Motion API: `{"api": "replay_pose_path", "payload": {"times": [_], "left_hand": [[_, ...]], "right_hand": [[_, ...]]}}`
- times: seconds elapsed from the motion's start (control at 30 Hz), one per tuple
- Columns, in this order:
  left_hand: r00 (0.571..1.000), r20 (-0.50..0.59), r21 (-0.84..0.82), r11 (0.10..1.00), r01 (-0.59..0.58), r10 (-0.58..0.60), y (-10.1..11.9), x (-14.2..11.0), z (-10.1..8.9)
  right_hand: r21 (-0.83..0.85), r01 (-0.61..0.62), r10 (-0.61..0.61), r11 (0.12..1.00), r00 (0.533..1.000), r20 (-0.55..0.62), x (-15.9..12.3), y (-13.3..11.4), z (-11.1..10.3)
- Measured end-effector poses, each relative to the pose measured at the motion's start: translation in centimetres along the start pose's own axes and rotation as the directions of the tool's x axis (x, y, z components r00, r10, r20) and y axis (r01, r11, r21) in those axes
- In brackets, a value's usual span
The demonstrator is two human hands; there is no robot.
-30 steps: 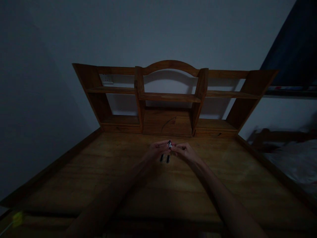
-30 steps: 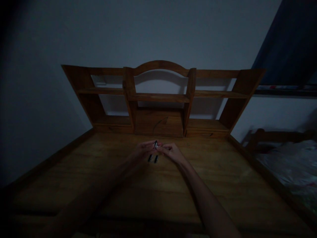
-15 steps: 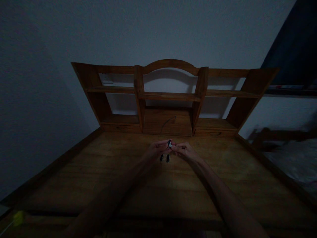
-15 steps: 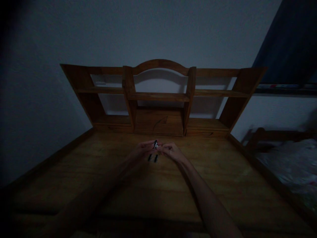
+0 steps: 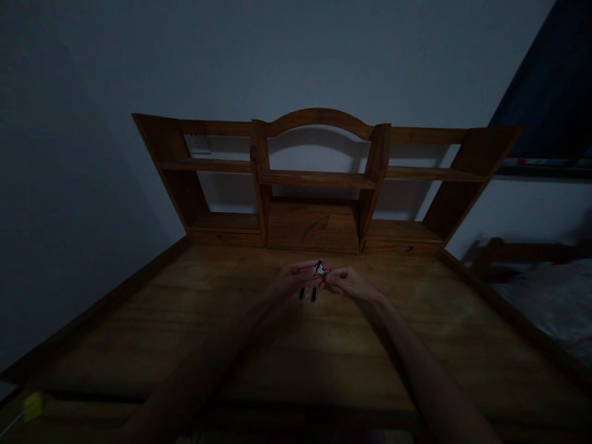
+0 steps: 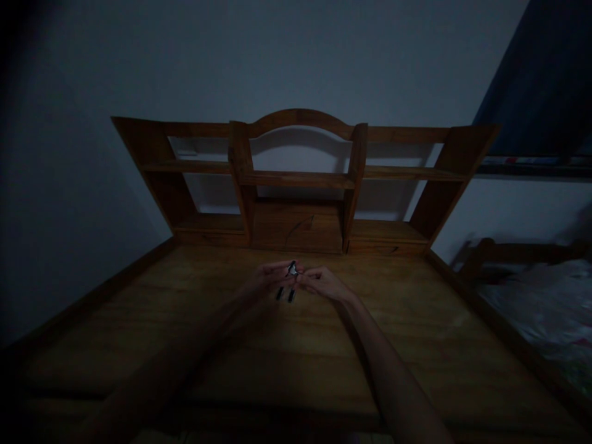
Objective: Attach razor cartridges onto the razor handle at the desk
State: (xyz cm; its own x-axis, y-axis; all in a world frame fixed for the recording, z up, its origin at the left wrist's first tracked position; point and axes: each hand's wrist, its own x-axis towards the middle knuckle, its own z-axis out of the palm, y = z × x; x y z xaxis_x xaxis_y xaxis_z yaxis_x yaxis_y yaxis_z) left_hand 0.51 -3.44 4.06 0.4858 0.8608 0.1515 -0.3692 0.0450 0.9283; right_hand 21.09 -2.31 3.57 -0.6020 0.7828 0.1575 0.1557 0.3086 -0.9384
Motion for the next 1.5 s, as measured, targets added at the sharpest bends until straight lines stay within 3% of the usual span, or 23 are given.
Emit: {"api": "replay_pose_path", "payload": {"times": [0.33, 0.73, 1.07, 1.5], "left_hand": [[1.000, -0.016, -0.006, 1.000, 0.003, -0.003, 0.2, 0.1, -0.1], [1.000, 0.007, -0.024, 1.000, -0.012, 0.012, 0.5, 0.0, 0.2], [1.000, 0.030, 0.010, 1.000, 0.004, -0.004, 0.4, -0.1, -0.2], [0.999, -0.048, 0.034, 0.999, -0.015, 0.016, -0.1, -0.1, 0.4]], "right_hand": [[-0.004, 0.030, -0.030, 1.000, 1.000, -0.005, 0.2, 0.4, 0.1], [0.064, -0.008, 0.019, 0.998, 0.985, -0.172, 0.3, 0.1, 1.1], [0.008, -0.020, 0.021, 1.000, 0.992, -0.120, 0.1, -0.7, 0.8], [-0.068, -0.034, 0.026, 0.997, 0.992, -0.125, 0.1, -0.1, 0.5]]}}
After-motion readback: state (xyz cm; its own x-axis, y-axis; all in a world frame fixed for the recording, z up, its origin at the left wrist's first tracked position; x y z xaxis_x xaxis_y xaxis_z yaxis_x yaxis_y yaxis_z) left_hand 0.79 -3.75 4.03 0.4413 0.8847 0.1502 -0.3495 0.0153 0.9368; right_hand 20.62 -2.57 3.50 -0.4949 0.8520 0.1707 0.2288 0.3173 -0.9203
